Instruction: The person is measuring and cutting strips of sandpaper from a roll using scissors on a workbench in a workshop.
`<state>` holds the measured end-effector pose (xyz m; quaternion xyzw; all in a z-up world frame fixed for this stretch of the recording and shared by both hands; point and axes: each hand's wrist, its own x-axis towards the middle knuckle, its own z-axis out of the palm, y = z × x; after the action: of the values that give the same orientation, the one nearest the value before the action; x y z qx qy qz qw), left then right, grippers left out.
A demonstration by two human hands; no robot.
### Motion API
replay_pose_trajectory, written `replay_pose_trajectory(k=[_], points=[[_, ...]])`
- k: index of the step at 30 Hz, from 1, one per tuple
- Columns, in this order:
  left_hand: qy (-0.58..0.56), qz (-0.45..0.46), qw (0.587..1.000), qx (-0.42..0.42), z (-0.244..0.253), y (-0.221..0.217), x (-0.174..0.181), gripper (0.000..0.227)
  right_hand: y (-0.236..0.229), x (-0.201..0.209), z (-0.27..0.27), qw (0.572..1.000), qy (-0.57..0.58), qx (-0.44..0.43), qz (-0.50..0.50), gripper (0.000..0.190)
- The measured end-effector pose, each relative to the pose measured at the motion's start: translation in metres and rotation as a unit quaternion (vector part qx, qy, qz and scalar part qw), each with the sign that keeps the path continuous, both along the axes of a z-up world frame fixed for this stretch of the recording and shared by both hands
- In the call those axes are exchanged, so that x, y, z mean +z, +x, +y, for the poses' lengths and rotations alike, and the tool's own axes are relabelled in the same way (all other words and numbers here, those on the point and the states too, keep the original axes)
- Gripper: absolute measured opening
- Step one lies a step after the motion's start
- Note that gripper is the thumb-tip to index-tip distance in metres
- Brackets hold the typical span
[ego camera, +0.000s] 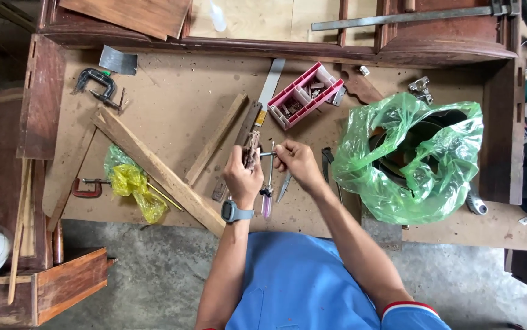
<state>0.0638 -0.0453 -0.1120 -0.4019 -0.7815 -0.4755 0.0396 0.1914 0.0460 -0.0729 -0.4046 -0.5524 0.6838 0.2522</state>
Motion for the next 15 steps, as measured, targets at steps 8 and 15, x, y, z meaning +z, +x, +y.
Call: replay_pose_trajectory(k=[8,15], points=[[0.052,-0.021,0.995,-0.083,-0.002,-0.023,0.003,0.024,0.006,-0.019,0.009,0.955,-0.201,0.186,0.115,0.042],[-0.044,-0.274,0.961,-0.003,0.006,-0.007,0.048,0.056,0.007,-0.023,0.022,0.952,0.188,0.229,-0.078,0.050]])
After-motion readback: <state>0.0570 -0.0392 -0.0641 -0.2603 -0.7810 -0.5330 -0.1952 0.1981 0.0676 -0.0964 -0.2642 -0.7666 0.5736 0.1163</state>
